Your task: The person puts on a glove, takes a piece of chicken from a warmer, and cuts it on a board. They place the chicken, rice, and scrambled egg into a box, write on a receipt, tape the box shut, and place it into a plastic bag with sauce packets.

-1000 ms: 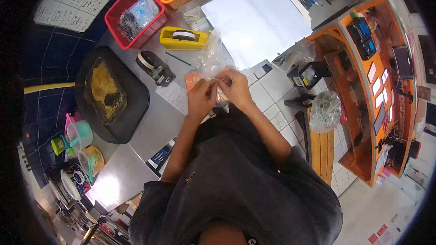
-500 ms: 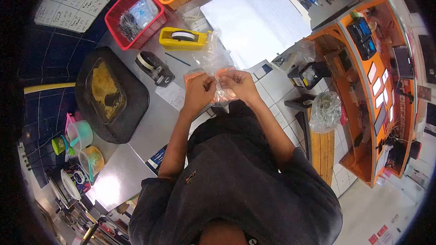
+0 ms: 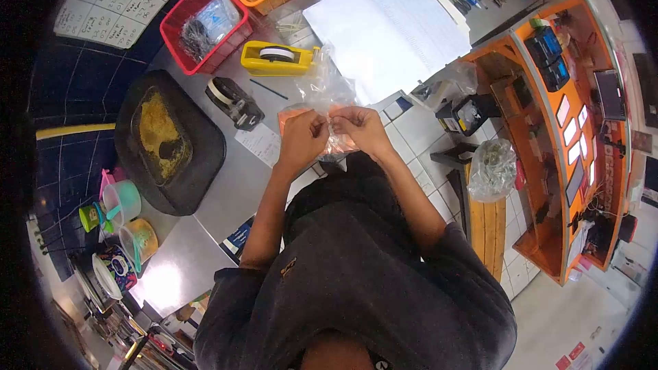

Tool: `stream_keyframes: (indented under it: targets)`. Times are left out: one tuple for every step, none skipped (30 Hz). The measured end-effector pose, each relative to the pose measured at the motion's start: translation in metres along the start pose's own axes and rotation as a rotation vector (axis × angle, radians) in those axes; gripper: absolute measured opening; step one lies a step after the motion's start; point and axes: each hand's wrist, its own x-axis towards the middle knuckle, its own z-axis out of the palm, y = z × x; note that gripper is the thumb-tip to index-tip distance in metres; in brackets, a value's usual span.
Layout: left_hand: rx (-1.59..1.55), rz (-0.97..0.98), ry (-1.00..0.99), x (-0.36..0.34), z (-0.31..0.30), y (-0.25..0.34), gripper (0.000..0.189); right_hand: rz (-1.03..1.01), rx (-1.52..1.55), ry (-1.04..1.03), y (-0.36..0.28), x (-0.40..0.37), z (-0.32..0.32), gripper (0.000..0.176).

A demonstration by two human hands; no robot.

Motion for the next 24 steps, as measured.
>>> stream_keyframes:
  targets:
    - [-0.010,-0.013,-0.005,0.000,0.000,0.000,0.007,-0.004,-0.022,0.008,0.001,0.000,0.000,0.017]
    - [-0.009,-0.013,-0.005,0.000,0.000,0.001,0.007,-0.005,-0.021,0.007,0.002,0.001,-0.001,0.017]
    - [-0.033,-0.016,-0.021,-0.001,0.000,0.002,0.007,-0.003,-0.066,-0.009,0.005,0.002,-0.002,0.016]
    - [-0.057,-0.018,-0.037,-0.001,0.000,0.003,0.008,-0.002,-0.111,-0.024,0.007,0.003,-0.004,0.015]
    - [-0.057,-0.016,-0.038,-0.001,0.001,0.002,0.008,-0.003,-0.110,-0.023,0.011,0.005,-0.006,0.015]
    - [-0.059,-0.014,-0.031,-0.003,0.004,0.001,0.008,0.015,-0.080,-0.013,0.012,0.006,-0.006,0.017]
    - [-0.061,-0.013,-0.024,-0.004,0.005,-0.001,0.008,0.034,-0.050,-0.004,0.014,0.007,-0.007,0.020]
    - [-0.061,-0.012,-0.024,-0.006,0.006,-0.004,0.008,0.034,-0.049,-0.003,0.014,0.007,-0.010,0.020]
    - [-0.021,0.037,-0.010,-0.007,0.006,-0.005,0.008,0.076,-0.093,0.003,0.009,0.006,-0.010,0.020]
    - [0.019,0.086,0.004,-0.007,0.007,-0.008,0.007,0.119,-0.137,0.009,0.005,0.006,-0.010,0.020]
    - [0.019,0.085,0.005,-0.008,0.010,-0.012,0.007,0.120,-0.138,0.008,0.006,0.006,-0.010,0.020]
    - [0.015,0.158,0.037,-0.008,0.012,-0.015,0.007,0.106,-0.157,0.010,0.008,0.006,-0.009,0.020]
    - [0.010,0.230,0.069,-0.009,0.013,-0.019,0.007,0.092,-0.175,0.012,0.010,0.005,-0.008,0.019]
    - [0.011,0.229,0.068,-0.011,0.015,-0.022,0.007,0.093,-0.174,0.012,0.012,0.004,-0.007,0.019]
    - [0.010,0.225,0.071,-0.012,0.016,-0.022,0.008,0.031,-0.166,0.006,0.013,0.004,-0.005,0.019]
    - [0.008,0.221,0.075,-0.012,0.016,-0.021,0.008,-0.032,-0.158,0.001,0.014,0.004,-0.004,0.020]
    - [0.007,0.222,0.076,-0.013,0.016,-0.021,0.008,-0.033,-0.159,0.001,0.017,0.004,-0.004,0.020]
    - [0.082,0.256,0.074,-0.015,0.015,-0.019,0.009,-0.031,-0.192,0.018,0.020,0.003,-0.003,0.020]
    - [0.157,0.289,0.073,-0.016,0.013,-0.018,0.010,-0.029,-0.224,0.033,0.021,0.003,-0.002,0.020]
    - [0.157,0.287,0.074,-0.017,0.013,-0.017,0.010,-0.028,-0.225,0.032,0.023,0.004,-0.003,0.020]
    - [0.220,0.325,0.082,-0.017,0.014,-0.017,0.010,-0.020,-0.370,0.034,0.019,0.004,-0.002,0.020]
    - [0.283,0.361,0.088,-0.018,0.014,-0.017,0.010,-0.010,-0.516,0.037,0.016,0.002,-0.002,0.020]
    - [0.282,0.360,0.087,-0.019,0.014,-0.018,0.010,-0.008,-0.516,0.036,0.014,0.000,0.000,0.020]
    - [0.290,0.355,0.084,-0.019,0.016,-0.020,0.010,-0.110,-0.620,0.071,0.006,-0.004,0.004,0.020]
